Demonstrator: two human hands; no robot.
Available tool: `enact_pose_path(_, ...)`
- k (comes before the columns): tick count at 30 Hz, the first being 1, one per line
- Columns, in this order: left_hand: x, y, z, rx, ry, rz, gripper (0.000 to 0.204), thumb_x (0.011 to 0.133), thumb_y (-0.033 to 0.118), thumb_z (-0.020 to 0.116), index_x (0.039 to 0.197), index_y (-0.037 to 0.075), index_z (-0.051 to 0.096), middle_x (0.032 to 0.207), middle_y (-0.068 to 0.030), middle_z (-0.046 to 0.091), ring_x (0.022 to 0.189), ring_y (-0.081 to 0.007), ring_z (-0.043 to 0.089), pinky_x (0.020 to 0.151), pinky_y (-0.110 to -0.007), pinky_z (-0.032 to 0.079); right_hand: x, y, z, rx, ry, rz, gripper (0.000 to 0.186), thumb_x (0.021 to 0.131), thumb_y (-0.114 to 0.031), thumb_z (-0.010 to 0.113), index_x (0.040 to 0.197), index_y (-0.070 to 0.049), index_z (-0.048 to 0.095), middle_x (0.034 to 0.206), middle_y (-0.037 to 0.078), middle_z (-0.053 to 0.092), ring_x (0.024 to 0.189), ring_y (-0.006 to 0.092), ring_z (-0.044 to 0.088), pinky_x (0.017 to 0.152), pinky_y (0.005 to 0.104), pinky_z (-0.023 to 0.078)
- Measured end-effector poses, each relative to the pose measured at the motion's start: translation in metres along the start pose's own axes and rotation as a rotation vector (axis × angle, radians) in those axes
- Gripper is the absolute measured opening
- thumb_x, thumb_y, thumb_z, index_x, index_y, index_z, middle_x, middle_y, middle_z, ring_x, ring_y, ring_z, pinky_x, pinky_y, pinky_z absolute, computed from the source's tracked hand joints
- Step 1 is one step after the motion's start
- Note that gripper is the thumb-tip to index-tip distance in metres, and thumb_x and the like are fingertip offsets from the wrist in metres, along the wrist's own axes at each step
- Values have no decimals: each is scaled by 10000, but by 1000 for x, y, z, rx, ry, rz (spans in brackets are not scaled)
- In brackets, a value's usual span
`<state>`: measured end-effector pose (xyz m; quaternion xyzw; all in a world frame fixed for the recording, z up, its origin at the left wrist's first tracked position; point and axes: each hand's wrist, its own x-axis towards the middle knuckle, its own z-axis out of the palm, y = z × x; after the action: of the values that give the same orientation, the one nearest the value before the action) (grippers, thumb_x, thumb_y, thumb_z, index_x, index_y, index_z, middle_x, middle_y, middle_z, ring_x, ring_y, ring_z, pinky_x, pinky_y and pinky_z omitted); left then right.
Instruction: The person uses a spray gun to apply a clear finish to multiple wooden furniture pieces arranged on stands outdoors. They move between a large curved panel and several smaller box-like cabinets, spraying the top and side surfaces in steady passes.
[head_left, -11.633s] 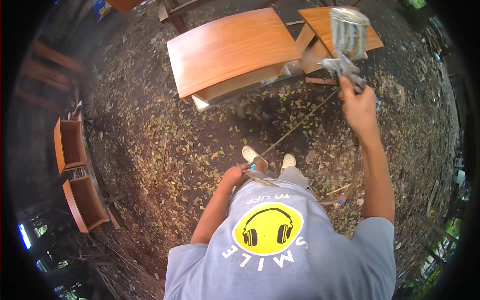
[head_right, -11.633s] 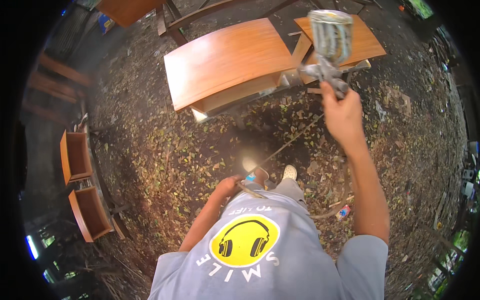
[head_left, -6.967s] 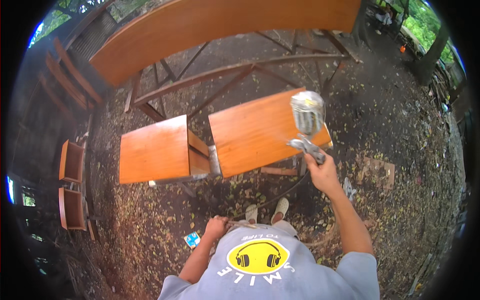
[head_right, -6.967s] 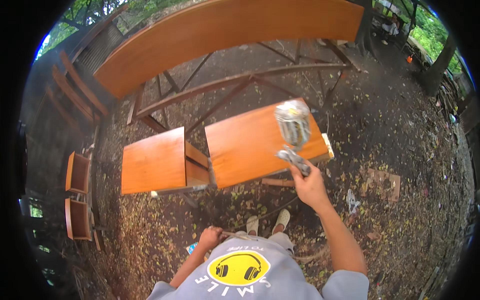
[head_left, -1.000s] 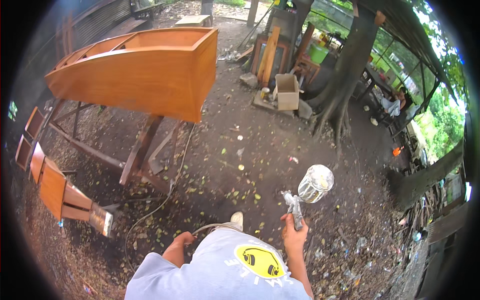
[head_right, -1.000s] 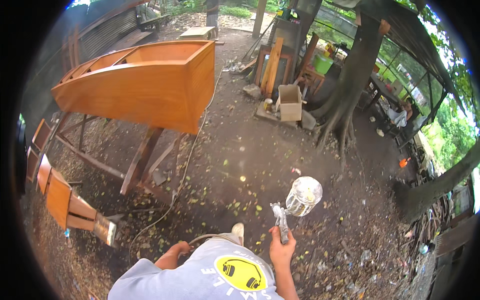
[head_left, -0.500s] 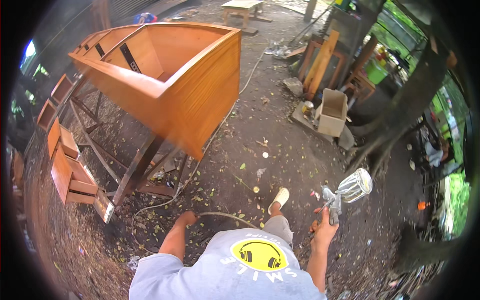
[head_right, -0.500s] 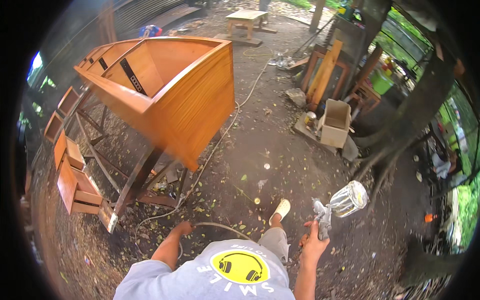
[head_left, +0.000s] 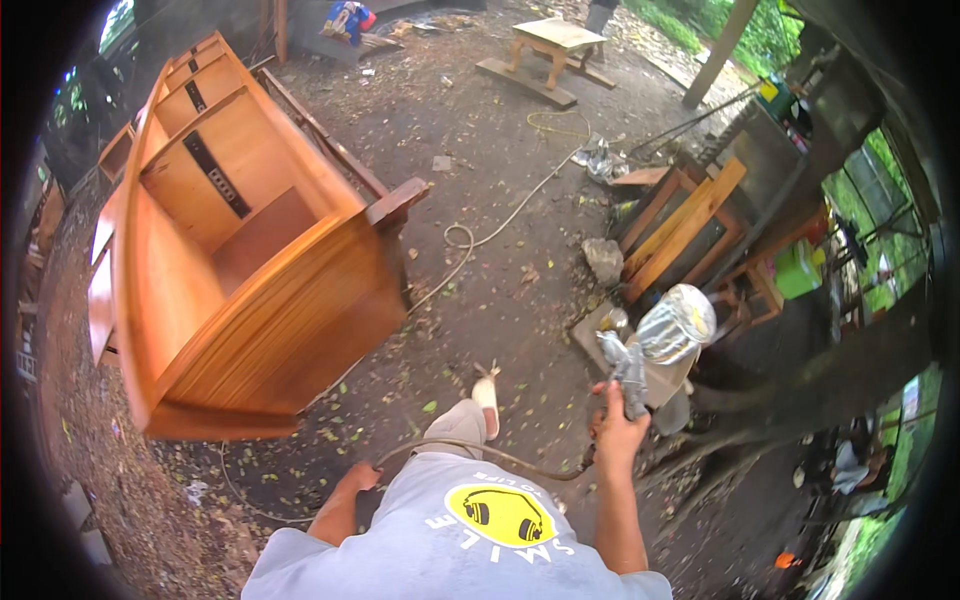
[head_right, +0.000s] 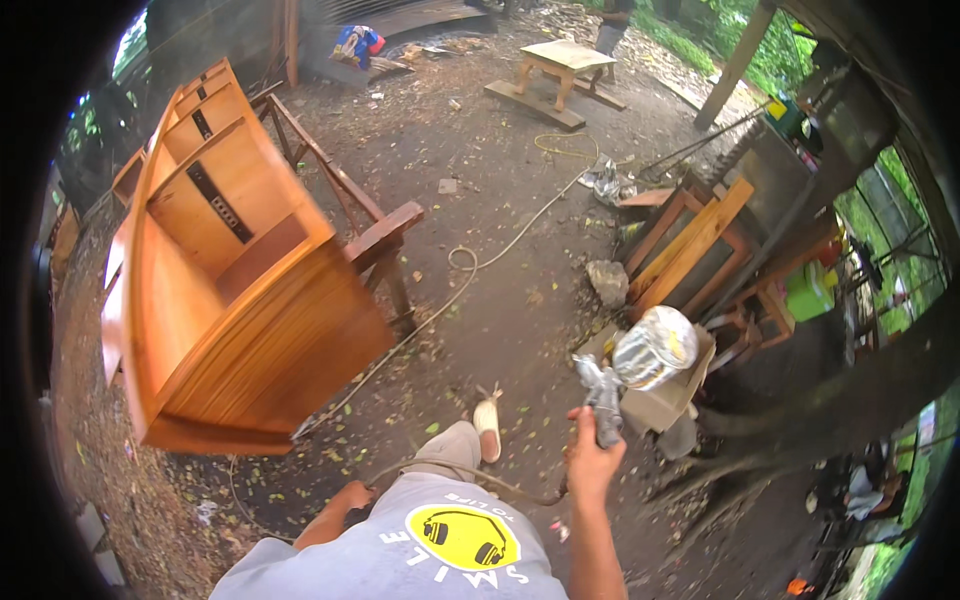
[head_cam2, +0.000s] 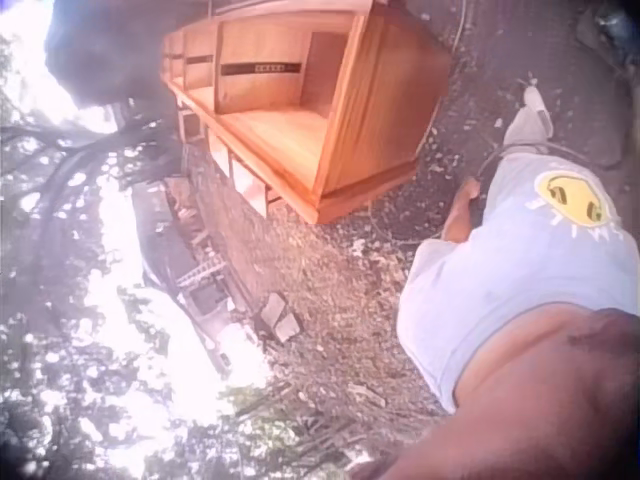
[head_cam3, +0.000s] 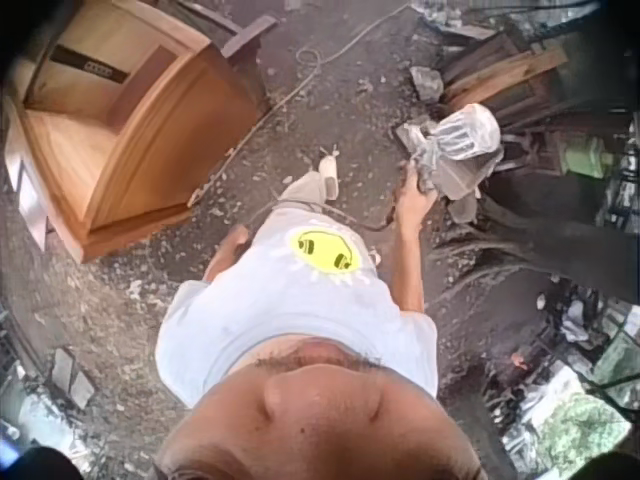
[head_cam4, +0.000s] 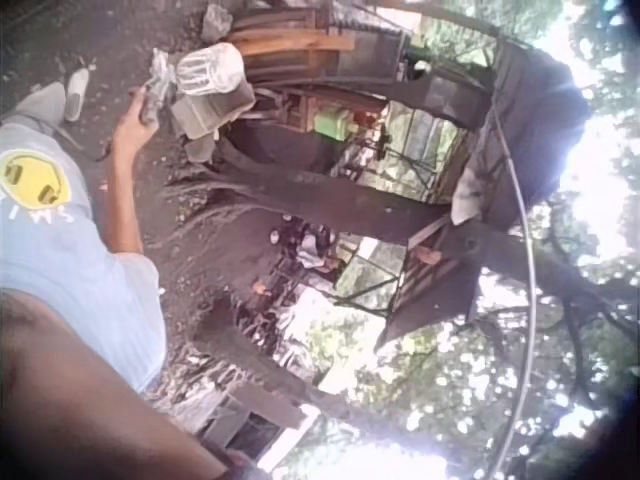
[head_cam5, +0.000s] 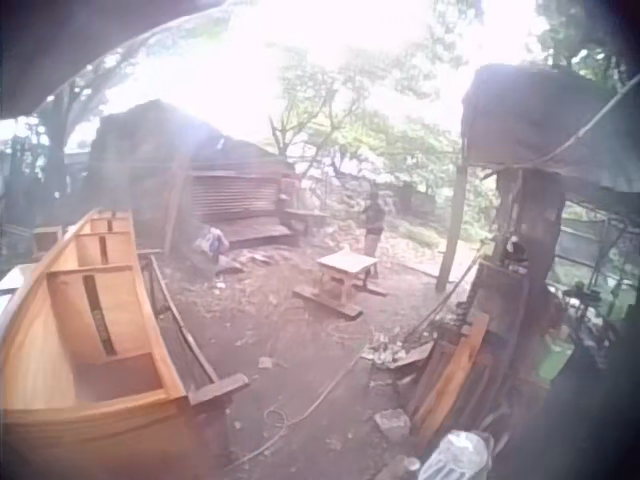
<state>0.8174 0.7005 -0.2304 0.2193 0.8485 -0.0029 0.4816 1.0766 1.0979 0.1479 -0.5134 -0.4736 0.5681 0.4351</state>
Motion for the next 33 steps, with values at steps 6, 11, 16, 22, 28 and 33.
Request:
enact_pose_path(6, 72, 152, -67, -137, -105, -130, 527, 965, 470, 534, 911, -7, 752, 878, -216, 730, 922, -364, 710, 863, -462, 531, 168, -4, 88, -101, -206, 71, 224, 968, -232, 666, 870, -31, 666, 547, -33, 466, 420, 55, 397, 394, 247, 298)
enact_pose_path(11, 132, 264, -127, -220, 1, -171, 520, 959, 458, 585, 1017, -39, 725, 1087, -274, 685, 1100, -388, 650, 946, -456, 506, 297, -11, 144, -205, -347, 49, 194, 951, -205, 689, 881, -24, 678, 560, -41, 491, 436, 48, 410, 408, 249, 296)
enact_pose_path(16, 182, 319, -203, -269, 105, -213, 476, 939, 420, 610, 1097, -17, 712, 1148, -265, 668, 1132, -417, 619, 958, -471, 498, 420, -44, 212, -189, -405, 151, 169, 946, -178, 702, 888, -20, 694, 580, -60, 523, 467, 25, 426, 434, 236, 294)
enact_pose_path(22, 242, 374, -242, -343, 225, -377, 411, 910, 393, 643, 1084, 31, 733, 1098, -243, 692, 1074, -413, 648, 931, -479, 509, 590, -63, 330, -106, -474, 147, 211, 971, -184, 647, 842, -21, 678, 507, -51, 435, 385, 46, 353, 382, 251, 247)
enact_pose_path(28, 270, 483, -319, -446, 289, -568, 417, 893, 409, 651, 1103, 59, 735, 1121, -224, 697, 1093, -413, 644, 952, -489, 497, 752, -102, 456, -174, -668, 119, 222, 968, -206, 649, 849, -22, 683, 508, -39, 456, 389, 56, 378, 389, 255, 256)
enact_pose_path(33, 323, 497, -379, -435, 144, -649, 495, 936, 486, 564, 1074, 42, 735, 1089, -211, 711, 1041, -381, 678, 922, -467, 520, 845, -145, 558, -199, -773, 218, 220, 964, -206, 635, 864, -16, 679, 496, -28, 450, 390, 69, 390, 392, 262, 266)
